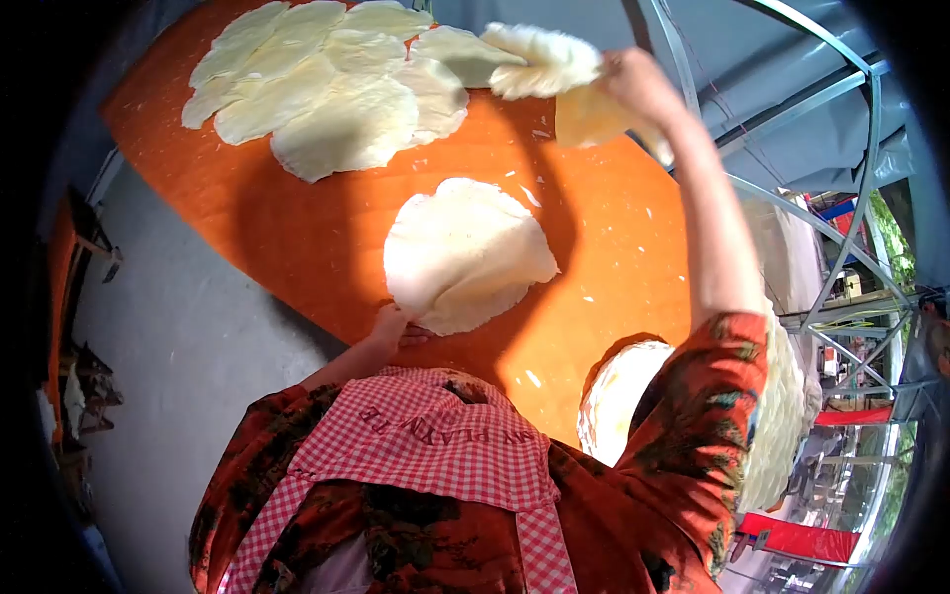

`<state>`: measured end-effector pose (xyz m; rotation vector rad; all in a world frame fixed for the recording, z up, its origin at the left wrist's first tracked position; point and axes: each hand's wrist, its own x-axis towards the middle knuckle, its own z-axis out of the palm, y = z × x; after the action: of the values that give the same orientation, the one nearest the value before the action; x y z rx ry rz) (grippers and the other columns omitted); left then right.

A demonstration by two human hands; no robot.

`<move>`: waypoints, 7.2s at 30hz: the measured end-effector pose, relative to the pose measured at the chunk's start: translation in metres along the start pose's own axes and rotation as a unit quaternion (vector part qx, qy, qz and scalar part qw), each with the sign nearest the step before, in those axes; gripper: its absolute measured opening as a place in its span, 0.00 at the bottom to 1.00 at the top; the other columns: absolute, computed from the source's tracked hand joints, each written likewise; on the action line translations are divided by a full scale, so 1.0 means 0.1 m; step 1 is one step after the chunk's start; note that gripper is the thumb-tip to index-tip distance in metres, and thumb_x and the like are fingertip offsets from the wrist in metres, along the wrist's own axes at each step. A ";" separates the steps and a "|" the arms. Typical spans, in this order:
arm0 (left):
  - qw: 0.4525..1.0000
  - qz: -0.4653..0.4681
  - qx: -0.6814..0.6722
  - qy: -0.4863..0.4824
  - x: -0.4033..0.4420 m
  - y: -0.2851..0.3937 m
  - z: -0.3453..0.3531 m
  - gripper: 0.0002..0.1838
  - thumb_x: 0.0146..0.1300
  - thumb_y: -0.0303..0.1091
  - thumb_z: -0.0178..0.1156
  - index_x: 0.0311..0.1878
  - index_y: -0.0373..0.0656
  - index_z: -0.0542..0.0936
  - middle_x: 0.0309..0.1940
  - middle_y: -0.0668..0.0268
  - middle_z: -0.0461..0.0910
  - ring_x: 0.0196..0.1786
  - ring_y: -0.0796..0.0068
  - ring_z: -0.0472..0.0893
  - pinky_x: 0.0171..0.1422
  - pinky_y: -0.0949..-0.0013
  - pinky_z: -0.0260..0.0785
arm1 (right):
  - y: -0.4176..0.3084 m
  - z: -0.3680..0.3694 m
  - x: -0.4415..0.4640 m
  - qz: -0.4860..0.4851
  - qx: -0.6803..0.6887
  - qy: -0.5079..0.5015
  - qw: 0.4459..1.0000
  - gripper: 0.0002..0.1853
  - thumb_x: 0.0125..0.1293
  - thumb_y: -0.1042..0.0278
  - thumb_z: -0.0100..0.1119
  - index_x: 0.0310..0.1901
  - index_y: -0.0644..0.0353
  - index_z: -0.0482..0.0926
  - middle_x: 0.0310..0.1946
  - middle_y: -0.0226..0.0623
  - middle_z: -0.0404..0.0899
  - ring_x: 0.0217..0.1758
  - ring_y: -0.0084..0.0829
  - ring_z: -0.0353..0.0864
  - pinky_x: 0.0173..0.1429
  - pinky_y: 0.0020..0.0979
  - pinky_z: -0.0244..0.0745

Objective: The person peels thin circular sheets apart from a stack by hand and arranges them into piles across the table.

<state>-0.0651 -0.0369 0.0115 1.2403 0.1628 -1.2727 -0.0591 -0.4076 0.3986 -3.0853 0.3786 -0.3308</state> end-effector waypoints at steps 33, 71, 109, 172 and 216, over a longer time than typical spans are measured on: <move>0.974 0.127 0.098 -0.160 0.11 0.11 0.02 0.35 0.62 0.18 0.50 0.71 0.39 0.52 0.60 0.54 0.67 0.60 0.62 0.72 0.63 0.63 0.67 | -2.22 2.55 -2.39 0.287 0.397 -0.131 0.862 0.49 0.58 0.36 0.59 0.72 0.61 0.52 0.63 0.58 0.65 0.67 0.54 0.66 0.68 0.46 0.65; 0.980 0.135 0.115 -0.086 0.19 0.15 0.10 0.27 0.59 0.36 0.67 0.58 0.41 0.69 0.49 0.67 0.71 0.49 0.76 0.73 0.48 0.72 0.68 | -1.01 0.68 -1.87 0.321 0.364 -0.033 0.874 0.20 0.57 0.73 0.64 0.52 0.69 0.76 0.40 0.40 0.82 0.43 0.28 0.80 0.52 0.29 0.74; 0.833 0.195 0.387 -0.344 0.11 0.24 -0.74 0.15 0.67 0.28 0.51 0.56 0.34 0.71 0.50 0.60 0.76 0.51 0.67 0.78 0.50 0.69 0.75 | -2.16 2.94 -3.74 0.545 0.806 0.183 0.144 0.28 0.60 0.52 0.67 0.60 0.51 0.71 0.54 0.44 0.75 0.54 0.41 0.78 0.58 0.49 0.75; 0.944 0.271 0.017 -0.187 -2.41 -2.41 3.98 0.11 0.64 0.23 0.54 0.49 0.37 0.77 0.39 0.67 0.82 0.38 0.79 0.80 0.41 0.75 0.73 | 1.92 0.09 -7.10 0.308 0.602 0.147 0.722 0.23 0.56 0.83 0.57 0.56 0.65 0.75 0.48 0.35 0.82 0.47 0.26 0.81 0.55 0.31 0.75; 0.899 0.266 0.295 -0.186 -0.81 -3.28 2.79 0.33 0.66 0.39 0.56 0.69 0.34 0.58 0.63 0.45 0.67 0.68 0.54 0.66 0.70 0.61 0.59 | 0.06 2.10 -6.54 0.167 -0.013 -0.136 0.977 0.36 0.66 0.43 0.52 0.72 0.49 0.57 0.74 0.48 0.50 0.77 0.53 0.45 0.72 0.59 0.45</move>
<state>-0.4925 -0.1318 -0.0167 1.3812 -0.8479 -1.0658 -0.6366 -0.2580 0.0573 -2.9549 0.8728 0.1039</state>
